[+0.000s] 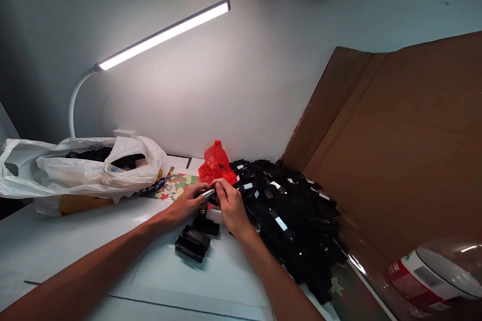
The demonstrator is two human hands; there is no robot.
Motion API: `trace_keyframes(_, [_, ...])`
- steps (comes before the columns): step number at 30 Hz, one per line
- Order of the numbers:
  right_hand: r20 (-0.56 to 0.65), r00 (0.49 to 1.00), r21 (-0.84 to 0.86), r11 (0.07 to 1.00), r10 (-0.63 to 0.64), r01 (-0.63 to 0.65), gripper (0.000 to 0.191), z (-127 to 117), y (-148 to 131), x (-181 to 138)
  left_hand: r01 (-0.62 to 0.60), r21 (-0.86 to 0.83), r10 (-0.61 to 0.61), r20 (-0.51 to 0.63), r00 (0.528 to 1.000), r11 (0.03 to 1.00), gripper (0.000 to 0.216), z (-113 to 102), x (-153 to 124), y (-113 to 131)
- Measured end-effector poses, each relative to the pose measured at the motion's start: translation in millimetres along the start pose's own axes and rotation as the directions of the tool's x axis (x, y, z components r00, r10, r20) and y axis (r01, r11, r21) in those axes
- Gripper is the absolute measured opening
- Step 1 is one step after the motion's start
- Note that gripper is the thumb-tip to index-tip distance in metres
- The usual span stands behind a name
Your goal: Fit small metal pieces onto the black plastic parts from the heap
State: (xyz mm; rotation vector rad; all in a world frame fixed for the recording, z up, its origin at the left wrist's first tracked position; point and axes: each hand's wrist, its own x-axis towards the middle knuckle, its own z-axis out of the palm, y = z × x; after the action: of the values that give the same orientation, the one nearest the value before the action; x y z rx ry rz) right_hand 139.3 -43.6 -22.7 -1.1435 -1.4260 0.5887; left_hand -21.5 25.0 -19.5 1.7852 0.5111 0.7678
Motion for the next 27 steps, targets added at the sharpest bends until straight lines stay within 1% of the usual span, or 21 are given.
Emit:
trace_keyframes(3, [0.003,1.0,0.013,1.0,0.002,-0.002,0.049,0.5,-0.1,-1.2,-0.013,-0.002,0.013,-0.005,1.0,1.0,0.043,-0.3,0.2,-1.4])
trace_keyframes(7, [0.0,1.0,0.022,1.0,-0.011,0.011,0.052,1.0,-1.1,-2.7,-0.017,-0.034,0.017,-0.007,1.0,0.999,0.046,1.0,0.7,5.3])
trace_keyframes(11, [-0.007,0.998,0.006,0.998,-0.057,0.057,0.051,2.0,-1.9,-2.7,-0.056,0.011,0.056,-0.005,0.998,0.998,0.045,1.1,1.7,9.9])
trace_keyframes(16, [-0.033,0.997,0.009,0.998,-0.068,0.068,0.046,4.0,-0.5,-3.0,-0.049,0.005,0.049,0.015,0.999,0.999,0.041,-0.3,2.0,3.1])
trace_keyframes(21, [-0.048,0.993,-0.044,0.994,-0.104,0.102,0.045,5.6,-0.4,-4.9,-0.068,0.065,0.069,0.001,0.998,0.996,0.037,-1.7,-0.1,0.1])
trace_keyframes(25, [-0.067,0.991,-0.059,0.992,-0.113,0.11,0.046,6.9,-1.9,-3.1,-0.039,0.023,0.039,0.017,0.999,0.999,0.038,-0.1,-0.6,-0.5])
trace_keyframes(27, [-0.073,0.993,-0.034,0.995,-0.096,0.094,0.048,6.5,-3.5,-0.3,-0.006,-0.026,0.006,0.015,1.0,1.0,0.042,1.6,0.9,0.7])
